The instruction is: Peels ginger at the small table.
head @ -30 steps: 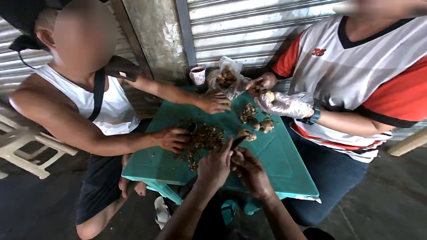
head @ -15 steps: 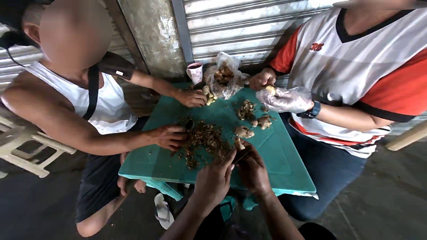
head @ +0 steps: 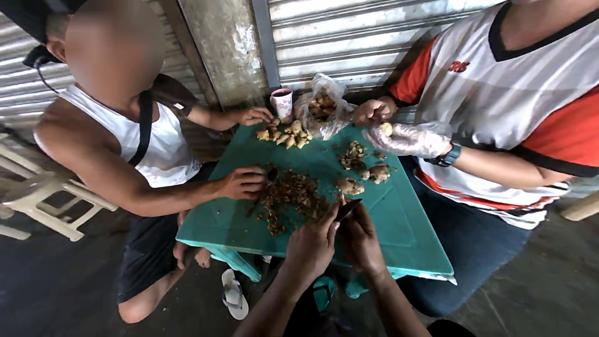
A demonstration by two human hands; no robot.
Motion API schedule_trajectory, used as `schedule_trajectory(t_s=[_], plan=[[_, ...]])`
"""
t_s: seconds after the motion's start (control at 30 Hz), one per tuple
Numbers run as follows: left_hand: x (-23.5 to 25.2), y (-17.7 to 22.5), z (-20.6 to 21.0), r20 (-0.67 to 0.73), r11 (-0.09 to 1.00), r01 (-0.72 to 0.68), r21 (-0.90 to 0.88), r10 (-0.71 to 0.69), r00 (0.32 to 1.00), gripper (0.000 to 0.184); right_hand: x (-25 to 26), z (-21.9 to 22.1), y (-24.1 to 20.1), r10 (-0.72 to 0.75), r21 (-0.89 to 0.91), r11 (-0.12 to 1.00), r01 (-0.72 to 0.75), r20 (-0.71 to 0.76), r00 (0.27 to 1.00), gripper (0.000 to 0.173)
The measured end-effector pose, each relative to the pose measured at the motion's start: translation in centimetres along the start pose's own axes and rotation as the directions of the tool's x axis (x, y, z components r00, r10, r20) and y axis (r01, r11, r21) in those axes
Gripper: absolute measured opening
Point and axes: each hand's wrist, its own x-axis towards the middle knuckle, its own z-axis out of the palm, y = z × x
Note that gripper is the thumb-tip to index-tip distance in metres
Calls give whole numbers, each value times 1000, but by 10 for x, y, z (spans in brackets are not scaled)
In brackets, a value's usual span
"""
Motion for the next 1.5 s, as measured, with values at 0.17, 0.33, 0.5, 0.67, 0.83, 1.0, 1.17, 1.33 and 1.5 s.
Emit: schedule_trajectory(t_s=[0.17, 0.33, 0.5, 0.67, 0.83, 1.0, 1.17, 1.33, 1.5], plan=[[10, -4, -5, -27, 999, 19, 46, -18, 999, 48, -2, 1, -2, 38, -66, 997, -36, 32, 999, 31], [24, -7, -14, -73, 991, 66, 119, -58, 996, 46, -2, -2, -1, 26, -131, 991, -13, 101, 995, 34], [10, -12, -20, 1, 996, -29, 83, 29, 1000, 48, -1, 0, -4, 47, -68, 997, -45, 27, 999, 34], [-9, -17, -12, 20, 995, -57, 76, 56, 998, 49, 1, 0, 3, -9, -163, 987, 13, 25, 1000, 38], [2, -7, -11, 2, 988, -5, 152, 5, 1000, 50, 1, -1, 5, -23, -214, 976, 29, 28, 999, 35], [17, -2, -10, -11, 985, 11, 170, -9, 1000, 48, 0, -1, 3, -7, -239, 971, 13, 27, 1000, 37], [29, -2, -17, -69, 996, 51, 73, -46, 997, 45, -2, -4, 3, -6, -231, 972, 28, 95, 995, 38], [29, -10, -31, -20, 992, -2, -129, 0, 1000, 48, -1, -3, -12, 170, 238, 956, -172, 30, 985, 30], [8, -5, -12, -20, 998, -42, 46, 43, 999, 45, 3, -7, -13, 217, 439, 871, -220, 58, 975, 29]])
